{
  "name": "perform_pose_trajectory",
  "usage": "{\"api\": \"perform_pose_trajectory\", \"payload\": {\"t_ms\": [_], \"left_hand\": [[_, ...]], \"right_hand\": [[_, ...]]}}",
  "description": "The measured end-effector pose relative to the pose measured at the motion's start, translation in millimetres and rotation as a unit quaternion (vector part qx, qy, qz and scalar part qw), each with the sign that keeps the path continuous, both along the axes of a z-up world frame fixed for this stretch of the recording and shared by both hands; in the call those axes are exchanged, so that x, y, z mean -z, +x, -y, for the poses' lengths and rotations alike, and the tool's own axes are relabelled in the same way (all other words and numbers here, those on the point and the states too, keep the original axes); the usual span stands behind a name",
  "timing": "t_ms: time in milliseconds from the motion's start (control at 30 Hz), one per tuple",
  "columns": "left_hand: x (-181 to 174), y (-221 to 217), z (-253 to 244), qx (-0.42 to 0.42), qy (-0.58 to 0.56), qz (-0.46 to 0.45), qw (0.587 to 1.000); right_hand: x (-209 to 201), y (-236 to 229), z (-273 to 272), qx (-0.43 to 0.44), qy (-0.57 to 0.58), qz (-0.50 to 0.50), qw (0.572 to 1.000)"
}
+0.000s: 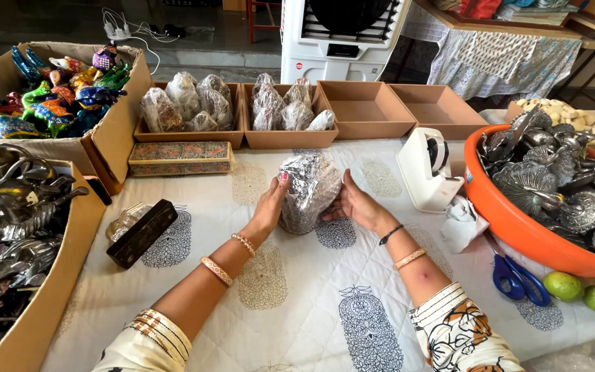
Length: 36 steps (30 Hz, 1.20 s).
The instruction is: Wrapping silver decorative ornaments in bubble wrap and securing them for packing.
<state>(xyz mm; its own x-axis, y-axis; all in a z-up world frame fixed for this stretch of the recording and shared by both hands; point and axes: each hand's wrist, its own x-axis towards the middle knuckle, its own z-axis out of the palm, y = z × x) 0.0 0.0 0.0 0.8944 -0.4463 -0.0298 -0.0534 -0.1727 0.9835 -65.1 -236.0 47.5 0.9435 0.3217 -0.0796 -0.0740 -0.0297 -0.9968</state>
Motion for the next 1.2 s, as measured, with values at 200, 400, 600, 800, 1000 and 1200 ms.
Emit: {"api": "perform_pose_trajectory", "payload": {"t_ms": [200, 400, 600, 800, 1000, 1200], "left_hand": [[-12.0, -10.8, -2.8, 0.075, -0.034, -0.046, 0.996], [-1.2, -9.3, -6.8, 0.135, -0.057, -0.046, 0.988], [-10.8, -17.4, -7.2, 0.180, -0.084, -0.083, 0.977], [-28.7, -38.8, -2.6, 0.255, -0.090, -0.101, 0.958], [-27.2, -42.5, -0.8, 0.279, -0.085, -0.090, 0.952], [-37.8, -50.8, -3.5, 0.245, -0.146, -0.078, 0.955]], "right_hand": [[-11.4, -0.1, 25.7, 0.145, -0.127, 0.179, 0.965], [-75.5, -40.4, 12.9, 0.051, -0.058, 0.228, 0.971], [-82.0, -50.5, 29.1, -0.122, -0.073, 0.204, 0.969], [-81.1, -58.2, 16.0, -0.196, -0.172, 0.179, 0.949], [-72.4, -62.7, 8.6, -0.190, -0.203, 0.278, 0.919], [-70.6, -72.6, -8.6, -0.112, -0.150, 0.186, 0.965]]}}
